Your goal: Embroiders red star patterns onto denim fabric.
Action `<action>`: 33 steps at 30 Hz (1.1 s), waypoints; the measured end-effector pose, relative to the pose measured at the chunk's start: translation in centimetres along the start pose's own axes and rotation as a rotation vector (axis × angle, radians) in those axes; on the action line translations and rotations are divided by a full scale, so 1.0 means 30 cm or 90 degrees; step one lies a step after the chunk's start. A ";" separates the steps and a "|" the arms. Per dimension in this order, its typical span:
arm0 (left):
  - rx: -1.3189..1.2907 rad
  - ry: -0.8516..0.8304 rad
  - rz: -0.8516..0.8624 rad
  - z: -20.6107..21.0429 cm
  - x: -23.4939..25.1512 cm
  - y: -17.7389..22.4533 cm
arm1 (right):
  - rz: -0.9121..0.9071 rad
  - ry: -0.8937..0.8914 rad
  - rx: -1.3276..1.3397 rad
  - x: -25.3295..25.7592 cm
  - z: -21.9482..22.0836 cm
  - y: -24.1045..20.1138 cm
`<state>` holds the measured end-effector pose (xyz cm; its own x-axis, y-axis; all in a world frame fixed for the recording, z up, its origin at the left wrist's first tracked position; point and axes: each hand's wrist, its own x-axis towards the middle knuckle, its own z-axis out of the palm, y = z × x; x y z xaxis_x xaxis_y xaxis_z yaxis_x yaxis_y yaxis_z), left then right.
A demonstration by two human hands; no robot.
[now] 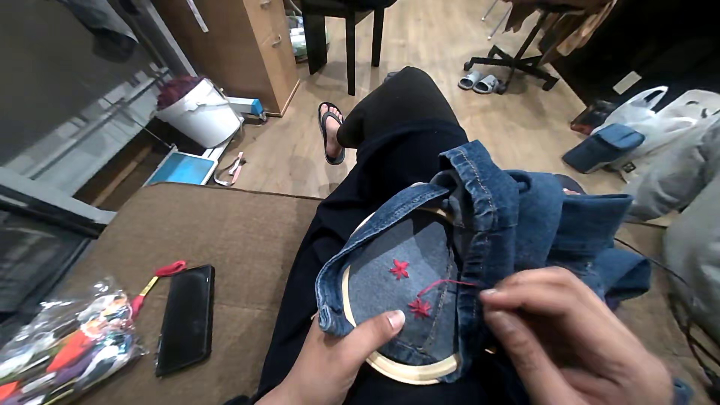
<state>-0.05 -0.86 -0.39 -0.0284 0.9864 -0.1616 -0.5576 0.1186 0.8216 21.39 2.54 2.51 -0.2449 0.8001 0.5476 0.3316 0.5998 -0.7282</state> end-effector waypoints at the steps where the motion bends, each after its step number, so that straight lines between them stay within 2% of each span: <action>1: 0.003 -0.003 0.002 -0.002 0.000 -0.003 | -0.014 -0.017 -0.034 -0.001 0.011 -0.006; 8: 0.054 -0.041 0.060 -0.015 0.001 -0.021 | -0.113 -0.055 -0.215 0.000 0.108 0.026; 15: 0.061 -0.041 0.069 -0.013 -0.002 -0.019 | -0.069 -0.110 -0.121 0.001 0.055 0.017; 19: 0.061 -0.039 0.065 -0.012 -0.003 -0.017 | -0.041 -0.071 -0.097 0.003 0.043 0.017; 26: 0.091 -0.051 0.094 -0.017 -0.002 -0.025 | -0.143 -0.049 -0.226 -0.003 0.096 0.035; 33: 0.118 -0.073 0.124 -0.022 -0.006 -0.026 | -0.173 -0.094 -0.143 -0.004 0.080 0.055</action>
<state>-0.14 -1.22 -1.37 -0.0208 0.9978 0.0626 -0.3892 -0.0658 0.9188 19.76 3.44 0.26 -0.4752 0.6134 0.6309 0.4238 0.7879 -0.4468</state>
